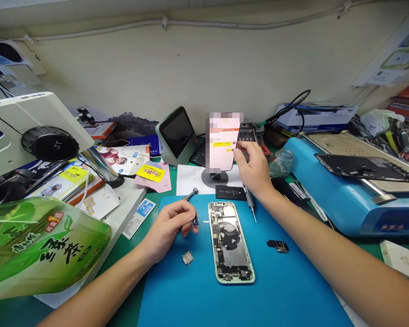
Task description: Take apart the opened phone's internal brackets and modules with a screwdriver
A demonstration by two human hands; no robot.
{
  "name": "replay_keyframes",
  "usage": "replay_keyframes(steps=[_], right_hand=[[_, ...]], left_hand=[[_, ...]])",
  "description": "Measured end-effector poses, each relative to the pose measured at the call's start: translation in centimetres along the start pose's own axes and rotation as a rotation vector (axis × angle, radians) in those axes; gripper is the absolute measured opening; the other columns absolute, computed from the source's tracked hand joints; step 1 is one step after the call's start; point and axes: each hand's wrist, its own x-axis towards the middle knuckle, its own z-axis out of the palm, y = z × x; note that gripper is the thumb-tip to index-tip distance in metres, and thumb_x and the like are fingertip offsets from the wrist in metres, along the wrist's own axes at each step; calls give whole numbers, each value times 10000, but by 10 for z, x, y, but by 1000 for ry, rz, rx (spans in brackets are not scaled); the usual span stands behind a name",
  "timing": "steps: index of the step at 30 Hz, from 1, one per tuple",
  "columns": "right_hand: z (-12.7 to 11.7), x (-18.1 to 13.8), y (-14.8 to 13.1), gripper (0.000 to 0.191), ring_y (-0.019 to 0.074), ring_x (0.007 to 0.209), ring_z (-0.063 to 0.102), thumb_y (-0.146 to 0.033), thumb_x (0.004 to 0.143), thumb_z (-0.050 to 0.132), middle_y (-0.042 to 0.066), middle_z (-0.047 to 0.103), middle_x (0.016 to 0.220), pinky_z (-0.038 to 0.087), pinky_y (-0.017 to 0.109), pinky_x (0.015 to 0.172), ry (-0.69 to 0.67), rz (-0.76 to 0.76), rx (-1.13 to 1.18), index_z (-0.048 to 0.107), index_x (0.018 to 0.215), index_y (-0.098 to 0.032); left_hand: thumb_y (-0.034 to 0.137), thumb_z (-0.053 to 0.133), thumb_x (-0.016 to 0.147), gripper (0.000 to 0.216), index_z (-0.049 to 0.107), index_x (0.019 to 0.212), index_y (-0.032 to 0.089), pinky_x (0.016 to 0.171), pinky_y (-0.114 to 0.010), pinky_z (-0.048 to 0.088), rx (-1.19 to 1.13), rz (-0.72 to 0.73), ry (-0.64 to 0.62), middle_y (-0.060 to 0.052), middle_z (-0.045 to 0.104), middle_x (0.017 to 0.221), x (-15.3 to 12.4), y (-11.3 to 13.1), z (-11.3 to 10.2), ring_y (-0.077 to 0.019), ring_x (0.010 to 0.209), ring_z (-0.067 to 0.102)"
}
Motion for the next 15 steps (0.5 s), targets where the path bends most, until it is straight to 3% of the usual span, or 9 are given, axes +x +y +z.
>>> replay_keyframes(steps=[7, 15], right_hand=[[-1, -2, -4, 333, 337, 1135, 639, -407, 886, 651, 111, 713, 1183, 527, 542, 1001, -27, -11, -6, 645, 1180, -251], [-1, -2, -5, 385, 331, 1150, 637, -351, 882, 626, 119, 703, 1209, 514, 541, 1019, -16, -1, 22, 615, 1248, -230]], left_hand=[[567, 825, 777, 427, 646, 759, 180, 571, -236, 353, -14, 2, -3, 4, 604, 612, 1, 0, 0, -118, 584, 523], [597, 852, 758, 458, 671, 782, 177, 562, -222, 361, -8, 1, -2, 11, 594, 594, 1, -2, -1, -113, 578, 529]])
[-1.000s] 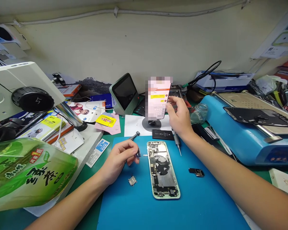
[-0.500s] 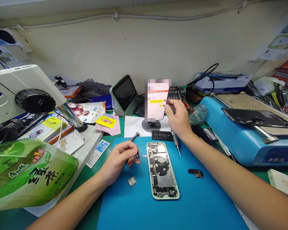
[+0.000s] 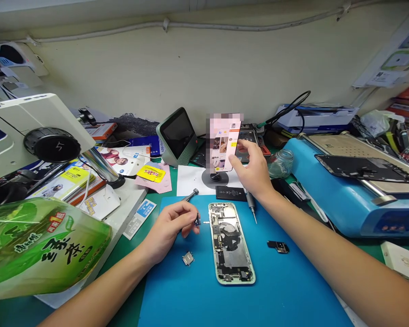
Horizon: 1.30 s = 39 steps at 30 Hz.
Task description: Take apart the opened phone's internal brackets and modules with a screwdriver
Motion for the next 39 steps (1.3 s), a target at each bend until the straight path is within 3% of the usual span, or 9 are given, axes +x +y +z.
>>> replay_keyframes(steps=[11, 17, 20, 25, 39], right_hand=[[0, 1, 2, 360, 329, 1204, 631, -394, 960, 536, 141, 683, 1279, 494, 564, 1065, -31, 28, 30, 592, 1272, -224], [-21, 20, 2, 620, 338, 1250, 661, -407, 846, 732, 113, 683, 1383, 536, 548, 1079, -387, 17, 46, 529, 1413, -258], [-28, 25, 4, 779, 384, 1357, 590, -473, 797, 798, 144, 608, 1487, 514, 595, 1110, -479, 24, -1, 477, 1472, -257], [-25, 21, 7, 792, 428, 1423, 495, -478, 800, 775, 184, 549, 1507, 427, 659, 1167, -475, 4, -103, 452, 1477, -221], [-24, 20, 5, 817, 446, 1411, 480, -521, 788, 754, 193, 551, 1458, 454, 637, 1137, -473, 16, -205, 425, 1464, -203]], left_hand=[[627, 863, 740, 491, 714, 846, 172, 550, -205, 356, -5, -13, 0, 20, 580, 574, 1, 0, 0, -110, 582, 549], [616, 862, 748, 479, 711, 844, 172, 552, -203, 361, -10, -5, -6, 17, 591, 577, 0, 0, -1, -107, 581, 545], [622, 862, 747, 484, 713, 843, 171, 552, -201, 363, -8, -9, -9, 14, 600, 583, 0, 0, -1, -106, 583, 547], [619, 868, 743, 483, 717, 841, 171, 550, -202, 362, -7, -17, 6, 10, 614, 593, -1, -1, -1, -101, 576, 549], [585, 863, 769, 442, 717, 838, 174, 552, -203, 361, -22, -4, -11, 0, 657, 620, -1, 0, -1, -96, 582, 551]])
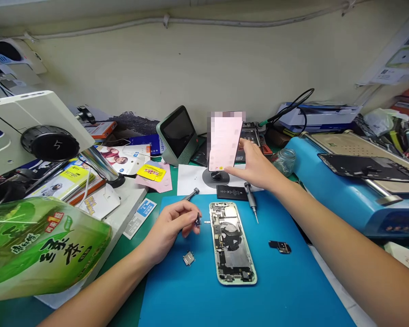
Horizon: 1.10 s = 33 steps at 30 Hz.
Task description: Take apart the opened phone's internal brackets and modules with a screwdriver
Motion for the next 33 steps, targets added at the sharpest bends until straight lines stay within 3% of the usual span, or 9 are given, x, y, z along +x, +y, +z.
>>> replay_keyframes(steps=[8, 23, 28, 33], right_hand=[[9, -2, -1, 876, 457, 1409, 472, -552, 778, 758, 196, 532, 1487, 443, 646, 1138, -1, -12, -4, 391, 1493, -203], [20, -3, -5, 438, 392, 1258, 550, -469, 866, 652, 136, 619, 1209, 515, 567, 1014, 45, 19, 33, 530, 1214, -233], [20, -2, -5, 384, 388, 1217, 560, -497, 859, 652, 142, 613, 1189, 529, 554, 976, 41, 57, 49, 538, 1113, -232], [19, -1, -5, 395, 392, 1282, 532, -482, 869, 648, 135, 620, 1207, 505, 564, 1031, 17, 61, 67, 547, 1164, -240]], left_hand=[[584, 861, 773, 443, 714, 840, 172, 553, -208, 362, 9, 2, 6, 5, 646, 619, 0, -1, 0, -97, 579, 543], [584, 847, 787, 440, 704, 851, 172, 559, -212, 358, 28, -13, 10, 9, 630, 617, 0, -1, 0, -99, 582, 539], [603, 852, 769, 466, 699, 843, 169, 554, -214, 357, 29, -18, 7, -1, 650, 625, -1, 2, 1, -100, 578, 534], [598, 856, 761, 468, 697, 840, 165, 560, -225, 362, 35, -14, 16, -6, 650, 625, 0, 1, 1, -109, 579, 536]])
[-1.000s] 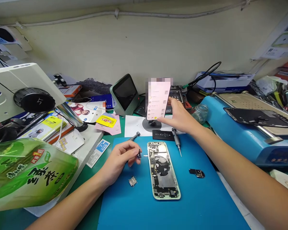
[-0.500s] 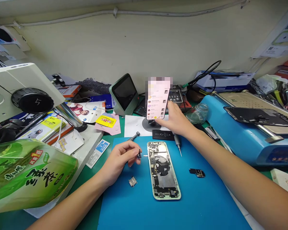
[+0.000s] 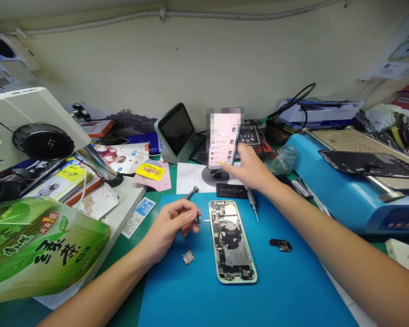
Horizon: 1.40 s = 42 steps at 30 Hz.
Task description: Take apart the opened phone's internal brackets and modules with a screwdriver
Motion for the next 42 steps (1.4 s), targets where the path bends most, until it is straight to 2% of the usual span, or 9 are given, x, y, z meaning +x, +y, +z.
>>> replay_keyframes(steps=[8, 14, 23, 31, 34, 38, 42], right_hand=[[-2, 0, -1, 403, 391, 1269, 551, -478, 847, 689, 142, 629, 1226, 503, 566, 1025, 13, 8, 27, 563, 1143, -234], [-3, 0, -3, 377, 338, 1144, 603, -534, 852, 683, 98, 632, 1142, 539, 505, 934, 97, 25, 78, 547, 1068, -257], [-7, 0, -4, 243, 279, 999, 588, -453, 888, 597, 64, 593, 995, 490, 451, 895, 229, 12, 105, 445, 864, -265], [-7, -2, -5, 353, 262, 920, 553, -480, 830, 697, 39, 548, 922, 474, 428, 862, 281, -10, 97, 414, 818, -270], [-7, -2, -6, 332, 257, 923, 563, -476, 876, 655, 43, 563, 926, 474, 431, 871, 295, -18, 103, 404, 806, -270], [-7, -3, -7, 299, 248, 954, 580, -468, 992, 493, 51, 588, 937, 478, 431, 899, 326, -33, 123, 387, 793, -271], [-7, -3, -7, 300, 252, 946, 576, -457, 944, 577, 47, 585, 941, 476, 429, 887, 336, -36, 114, 387, 802, -274]], left_hand=[[580, 839, 787, 432, 703, 844, 174, 563, -229, 360, 3, 9, -7, 0, 635, 621, 0, -2, -1, -113, 582, 542], [592, 842, 773, 448, 702, 840, 172, 561, -232, 361, 8, 8, -1, -2, 635, 610, 1, -2, -1, -117, 578, 546], [589, 844, 779, 446, 699, 831, 171, 558, -227, 363, 4, 2, -10, -11, 670, 631, -1, 1, 0, -108, 576, 530], [585, 849, 778, 440, 702, 820, 173, 554, -221, 360, -2, 3, -10, 1, 640, 613, 0, 0, -1, -105, 570, 535], [586, 857, 772, 443, 705, 826, 173, 555, -211, 364, -10, 2, -7, -1, 648, 620, 0, 0, -1, -100, 576, 537], [587, 856, 779, 439, 708, 833, 177, 556, -200, 367, -10, -1, -11, 10, 630, 607, 0, -1, -1, -94, 576, 537], [584, 852, 788, 433, 713, 837, 177, 558, -197, 371, -16, 5, -19, 6, 643, 614, -1, -2, -2, -91, 578, 540]])
